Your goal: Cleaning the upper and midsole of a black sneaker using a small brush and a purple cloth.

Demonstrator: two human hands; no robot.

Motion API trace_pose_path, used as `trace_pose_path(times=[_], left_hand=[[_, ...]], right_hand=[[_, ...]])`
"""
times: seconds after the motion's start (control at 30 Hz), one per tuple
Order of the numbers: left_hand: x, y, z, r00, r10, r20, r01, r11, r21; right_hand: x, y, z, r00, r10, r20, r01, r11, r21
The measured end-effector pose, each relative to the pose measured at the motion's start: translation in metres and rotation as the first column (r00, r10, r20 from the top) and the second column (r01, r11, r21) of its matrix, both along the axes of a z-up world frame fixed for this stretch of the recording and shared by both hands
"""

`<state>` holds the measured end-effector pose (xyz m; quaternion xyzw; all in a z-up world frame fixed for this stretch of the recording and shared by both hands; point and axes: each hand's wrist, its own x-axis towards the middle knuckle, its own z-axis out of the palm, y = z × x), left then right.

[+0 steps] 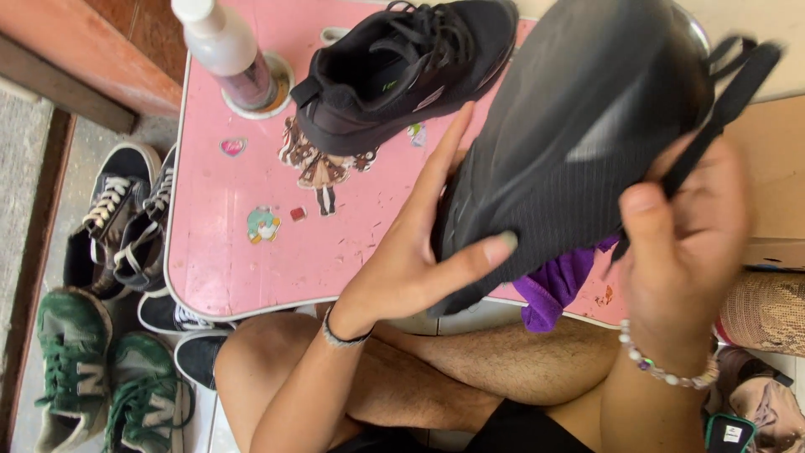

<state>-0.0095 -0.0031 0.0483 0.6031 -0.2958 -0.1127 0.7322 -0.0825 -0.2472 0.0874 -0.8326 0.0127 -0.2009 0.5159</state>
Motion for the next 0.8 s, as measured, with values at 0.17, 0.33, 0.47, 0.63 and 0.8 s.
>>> trace_pose_path(times=[0.17,0.33,0.47,0.63,0.8], left_hand=[[0.005,0.001,0.011,0.992,-0.112,-0.066,0.112,0.994,-0.005],[0.0,-0.006,0.023,0.998,0.054,-0.01,-0.05,0.966,0.254],[0.001,-0.007,0.031,0.994,0.104,0.042,-0.112,0.918,0.38],[0.0,-0.014,0.029,0.985,0.155,-0.08,-0.112,0.912,0.394],[0.001,-0.019,0.007,0.977,0.119,-0.177,-0.052,0.937,0.346]], right_hand=[[-0.013,-0.013,-0.04,0.999,-0.04,-0.03,0.046,0.971,0.235],[-0.017,-0.022,-0.048,0.984,0.147,-0.103,-0.086,0.89,0.449],[-0.022,-0.02,-0.053,0.975,0.2,-0.098,-0.12,0.841,0.527],[-0.02,-0.013,-0.048,0.972,0.135,-0.194,-0.072,0.95,0.304],[-0.027,-0.014,-0.046,0.986,0.005,-0.164,0.018,0.99,0.14]])
